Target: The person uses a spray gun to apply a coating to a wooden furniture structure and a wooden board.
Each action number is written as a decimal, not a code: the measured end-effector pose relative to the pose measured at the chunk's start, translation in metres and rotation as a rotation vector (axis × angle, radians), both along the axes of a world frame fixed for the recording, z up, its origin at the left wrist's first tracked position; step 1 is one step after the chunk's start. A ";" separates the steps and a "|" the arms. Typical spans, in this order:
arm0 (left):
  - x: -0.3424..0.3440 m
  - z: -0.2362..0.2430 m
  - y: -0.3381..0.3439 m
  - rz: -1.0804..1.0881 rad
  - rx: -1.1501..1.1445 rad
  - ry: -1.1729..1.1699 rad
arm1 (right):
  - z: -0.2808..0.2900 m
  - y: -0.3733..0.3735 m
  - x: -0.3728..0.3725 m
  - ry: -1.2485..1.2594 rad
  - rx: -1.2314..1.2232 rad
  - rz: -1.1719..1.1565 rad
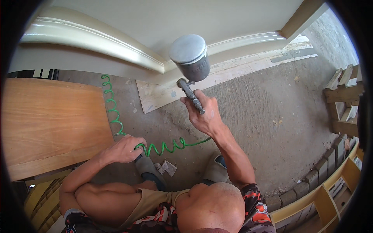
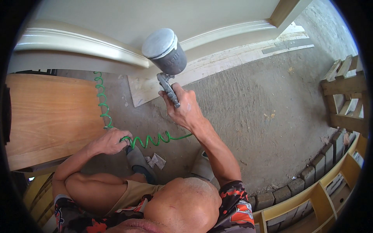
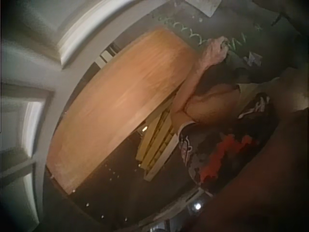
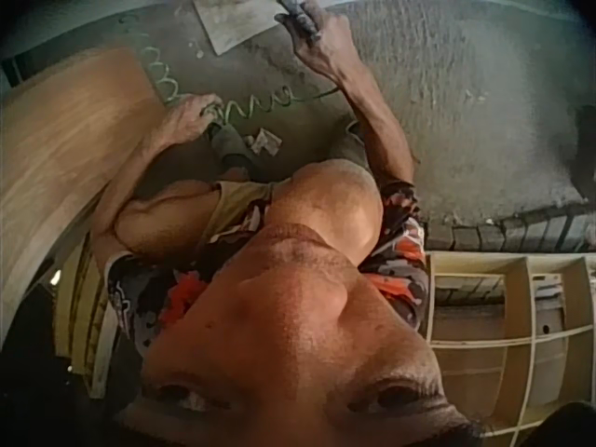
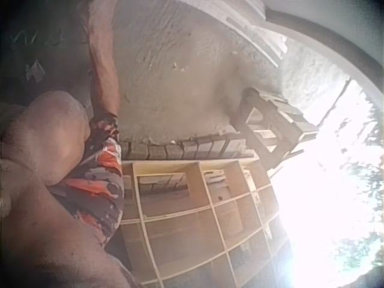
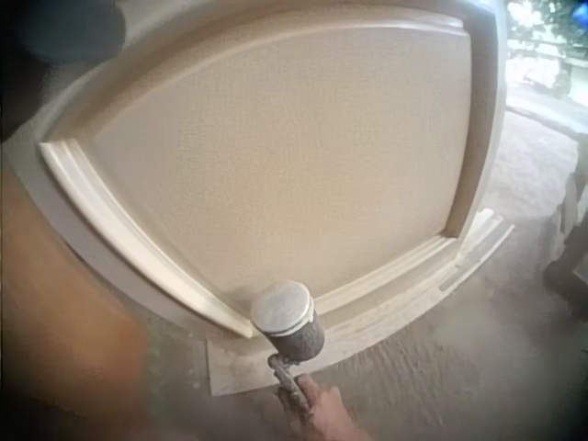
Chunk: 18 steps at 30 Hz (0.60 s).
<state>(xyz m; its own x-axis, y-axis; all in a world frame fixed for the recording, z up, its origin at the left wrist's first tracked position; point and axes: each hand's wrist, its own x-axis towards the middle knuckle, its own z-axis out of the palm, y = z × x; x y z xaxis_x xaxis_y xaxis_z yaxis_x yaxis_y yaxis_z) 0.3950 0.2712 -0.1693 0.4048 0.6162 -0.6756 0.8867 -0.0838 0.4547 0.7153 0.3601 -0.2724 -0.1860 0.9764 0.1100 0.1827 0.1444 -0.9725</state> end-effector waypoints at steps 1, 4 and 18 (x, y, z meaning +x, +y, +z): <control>0.000 0.000 0.000 -0.014 -0.002 0.008 | 0.000 -0.001 0.000 -0.002 0.000 -0.002; 0.001 0.001 0.000 0.012 -0.036 0.016 | -0.001 -0.001 -0.001 0.011 -0.039 0.079; 0.012 0.004 0.007 0.076 -0.033 -0.053 | -0.008 0.028 0.063 -0.062 0.062 -0.375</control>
